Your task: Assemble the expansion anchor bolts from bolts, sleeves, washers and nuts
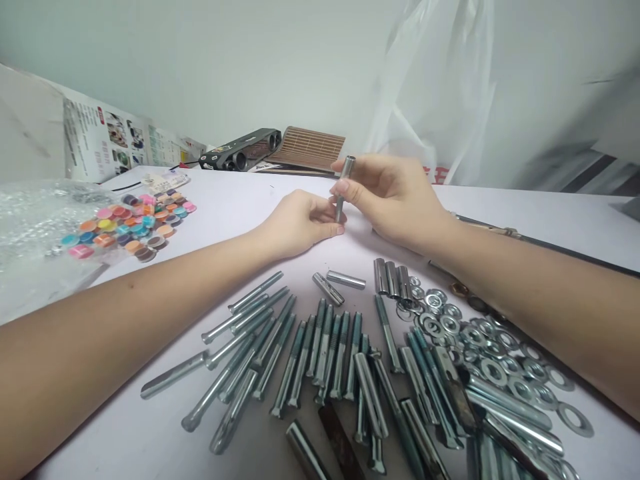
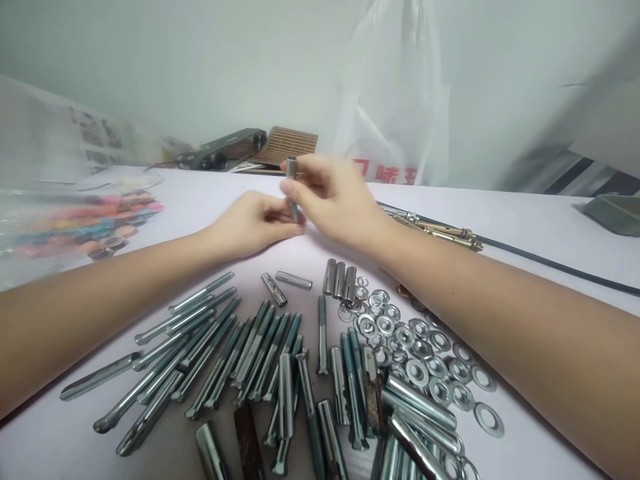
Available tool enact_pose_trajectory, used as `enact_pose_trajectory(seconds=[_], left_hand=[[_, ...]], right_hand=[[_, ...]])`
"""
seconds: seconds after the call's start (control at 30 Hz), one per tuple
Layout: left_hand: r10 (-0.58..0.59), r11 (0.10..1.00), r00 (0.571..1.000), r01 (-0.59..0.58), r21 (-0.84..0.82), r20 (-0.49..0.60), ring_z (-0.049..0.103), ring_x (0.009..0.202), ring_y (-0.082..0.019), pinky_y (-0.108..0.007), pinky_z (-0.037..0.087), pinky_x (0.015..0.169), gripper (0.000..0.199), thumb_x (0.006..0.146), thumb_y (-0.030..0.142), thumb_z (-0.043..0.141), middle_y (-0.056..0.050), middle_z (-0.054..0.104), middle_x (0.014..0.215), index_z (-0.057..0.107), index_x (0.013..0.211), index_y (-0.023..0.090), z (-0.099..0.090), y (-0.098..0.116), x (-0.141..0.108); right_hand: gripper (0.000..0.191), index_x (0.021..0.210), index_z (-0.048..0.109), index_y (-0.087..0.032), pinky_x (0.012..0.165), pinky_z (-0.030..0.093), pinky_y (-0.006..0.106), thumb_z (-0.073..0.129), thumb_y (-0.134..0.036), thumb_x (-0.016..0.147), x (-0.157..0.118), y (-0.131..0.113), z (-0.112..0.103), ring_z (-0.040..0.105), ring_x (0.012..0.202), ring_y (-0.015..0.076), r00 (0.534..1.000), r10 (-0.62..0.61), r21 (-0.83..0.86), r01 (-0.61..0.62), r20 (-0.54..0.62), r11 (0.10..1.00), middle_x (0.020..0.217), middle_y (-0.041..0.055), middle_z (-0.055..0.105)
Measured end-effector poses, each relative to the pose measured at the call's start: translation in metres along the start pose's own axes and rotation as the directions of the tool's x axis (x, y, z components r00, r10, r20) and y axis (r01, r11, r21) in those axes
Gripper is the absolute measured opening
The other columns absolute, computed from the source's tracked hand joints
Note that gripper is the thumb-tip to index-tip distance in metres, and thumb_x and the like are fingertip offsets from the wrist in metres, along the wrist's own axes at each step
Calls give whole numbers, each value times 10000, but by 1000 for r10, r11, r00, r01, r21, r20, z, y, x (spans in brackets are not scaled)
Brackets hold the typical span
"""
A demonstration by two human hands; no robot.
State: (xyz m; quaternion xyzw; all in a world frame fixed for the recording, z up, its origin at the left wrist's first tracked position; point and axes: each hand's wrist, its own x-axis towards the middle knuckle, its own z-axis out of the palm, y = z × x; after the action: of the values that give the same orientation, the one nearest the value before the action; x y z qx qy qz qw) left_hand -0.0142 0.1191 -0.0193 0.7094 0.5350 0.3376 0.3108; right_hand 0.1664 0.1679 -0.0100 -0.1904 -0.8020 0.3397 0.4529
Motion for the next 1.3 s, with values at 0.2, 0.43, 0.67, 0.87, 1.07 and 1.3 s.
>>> enact_pose_trajectory(seconds=[0.2,0.43,0.67,0.87,1.07,1.3], left_hand=[[-5,1000,1000,5,7,-14,702,822,-134,-249,526,777,210,802,260,755,-50,795,918,792,954,119,1,0,0],[3,999,1000,-3,-32,11,729,937,-184,-299,533,862,255,815,302,752,-56,799,972,791,995,126,1,-3,1],[-34,999,999,33,17,18,656,767,-98,-215,454,720,198,829,304,730,-11,778,864,782,898,125,-1,0,0],[18,1000,1000,-17,-15,21,639,750,-88,-187,430,673,157,821,260,716,2,758,816,770,862,118,-1,-1,0],[19,1000,1000,-19,-4,21,697,850,-125,-193,483,735,184,826,273,717,-14,792,897,786,918,130,-1,-2,1],[54,998,998,-54,16,26,701,867,-138,-221,502,777,199,838,284,709,-26,789,897,785,927,123,1,-3,1]], right_hand=[[396,1194,658,-185,887,617,361,764,-406,884,-3,0,-1,727,909,196,995,83,77,-79,-47,994,925,43,751],[391,1291,652,-211,914,596,420,686,-378,939,-6,-6,1,723,891,211,997,61,-38,-62,-39,997,920,22,749],[391,1253,611,-128,848,613,360,708,-261,898,-8,-4,7,733,860,186,985,170,75,-167,-34,983,960,69,760],[282,1066,667,-115,876,601,377,747,-261,839,-12,-2,8,727,933,210,981,182,15,-181,-63,983,1014,108,749],[223,1012,696,-97,882,593,375,723,-240,843,-11,-7,8,716,941,205,986,158,-27,-160,-59,987,1024,116,745],[296,1073,711,-109,916,595,388,743,-280,834,-11,-3,6,718,966,210,989,124,-96,-131,-83,987,1047,102,756]])
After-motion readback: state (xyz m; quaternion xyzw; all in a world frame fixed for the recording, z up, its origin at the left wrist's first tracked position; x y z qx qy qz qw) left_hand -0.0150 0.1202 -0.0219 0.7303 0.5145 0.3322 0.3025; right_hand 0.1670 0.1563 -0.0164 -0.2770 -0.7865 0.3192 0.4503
